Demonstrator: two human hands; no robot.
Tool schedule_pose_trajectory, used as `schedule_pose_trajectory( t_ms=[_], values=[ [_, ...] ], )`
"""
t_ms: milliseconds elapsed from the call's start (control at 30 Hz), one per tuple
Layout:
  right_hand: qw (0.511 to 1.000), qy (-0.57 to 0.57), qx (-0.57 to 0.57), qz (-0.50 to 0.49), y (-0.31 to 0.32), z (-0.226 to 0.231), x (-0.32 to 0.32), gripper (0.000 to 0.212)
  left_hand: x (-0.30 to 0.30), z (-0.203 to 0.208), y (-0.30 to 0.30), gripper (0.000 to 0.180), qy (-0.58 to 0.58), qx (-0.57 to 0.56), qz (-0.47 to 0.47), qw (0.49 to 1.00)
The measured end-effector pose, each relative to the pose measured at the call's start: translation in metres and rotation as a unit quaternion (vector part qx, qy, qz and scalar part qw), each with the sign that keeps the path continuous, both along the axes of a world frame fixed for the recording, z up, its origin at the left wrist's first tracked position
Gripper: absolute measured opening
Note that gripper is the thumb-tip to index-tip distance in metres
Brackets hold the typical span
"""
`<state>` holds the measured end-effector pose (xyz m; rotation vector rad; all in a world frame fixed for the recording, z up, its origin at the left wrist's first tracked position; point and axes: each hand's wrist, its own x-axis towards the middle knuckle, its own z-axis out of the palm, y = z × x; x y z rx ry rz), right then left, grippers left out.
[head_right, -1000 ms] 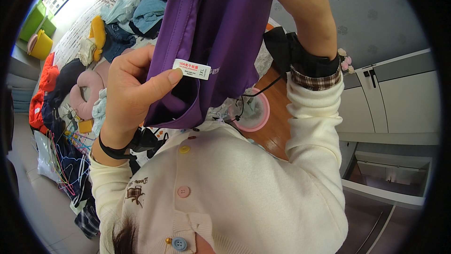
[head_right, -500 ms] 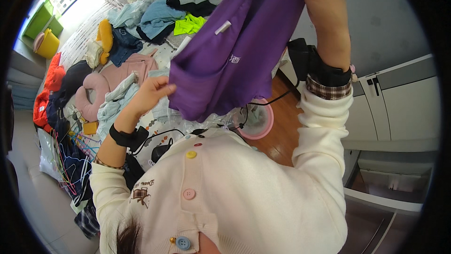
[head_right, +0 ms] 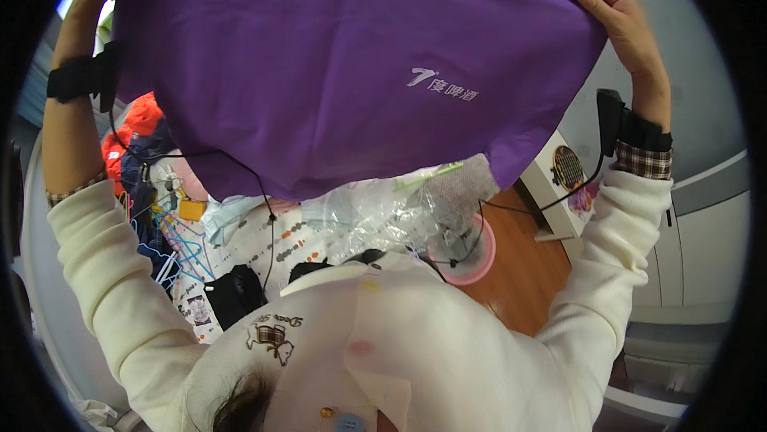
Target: The person folds a purple t-shirt and places it on a bed. They then fold a neon green top and put it into a clear plastic bag. Next, they fold a pair of dark blue jeans and place them in a wardrobe. Finally, they fold a black jacket and place it on the bed.
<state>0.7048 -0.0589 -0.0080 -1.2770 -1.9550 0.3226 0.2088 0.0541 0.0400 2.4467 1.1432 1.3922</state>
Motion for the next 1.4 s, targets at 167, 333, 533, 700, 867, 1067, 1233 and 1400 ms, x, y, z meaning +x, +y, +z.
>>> schedule_pose_trajectory(
  t_ms=[167,333,533,700,867,1067,1233,1400],
  values=[
    [0.996,0.044,0.069,-0.023,0.023,-0.022,-0.006,0.022,-0.006,0.009,-0.003,0.025,-0.018,-0.066,-0.055,0.996],
    [0.99,0.113,0.079,-0.035,0.032,-0.038,-0.011,0.021,-0.028,-0.015,0.012,0.017,-0.034,-0.116,0.006,0.993],
    [0.978,0.148,-0.109,0.101,-0.013,-0.027,-0.01,0.02,-0.075,-0.035,0.005,0.036,0.071,-0.264,-0.272,0.923],
    [0.924,0.309,-0.224,0.023,0.041,-0.059,-0.024,0.023,-0.038,-0.09,0.047,0.029,-0.079,-0.408,-0.125,0.901],
    [0.792,0.55,-0.267,0.004,0.087,-0.125,-0.073,0.016,0.028,-0.133,0.067,0.024,-0.247,-0.456,-0.085,0.851],
    [0.891,0.438,-0.116,0.034,0.023,-0.177,-0.177,0.008,0.113,-0.196,-0.036,0.019,-0.239,-0.307,-0.123,0.913],
    [0.924,0.377,-0.026,0.057,-0.016,-0.214,-0.232,0.012,0.13,-0.243,-0.11,0.013,-0.21,-0.232,-0.166,0.935],
    [0.957,0.285,-0.018,0.057,-0.043,-0.217,-0.23,0.012,0.119,-0.254,-0.14,0.015,-0.259,-0.303,-0.249,0.883]
  ],
)
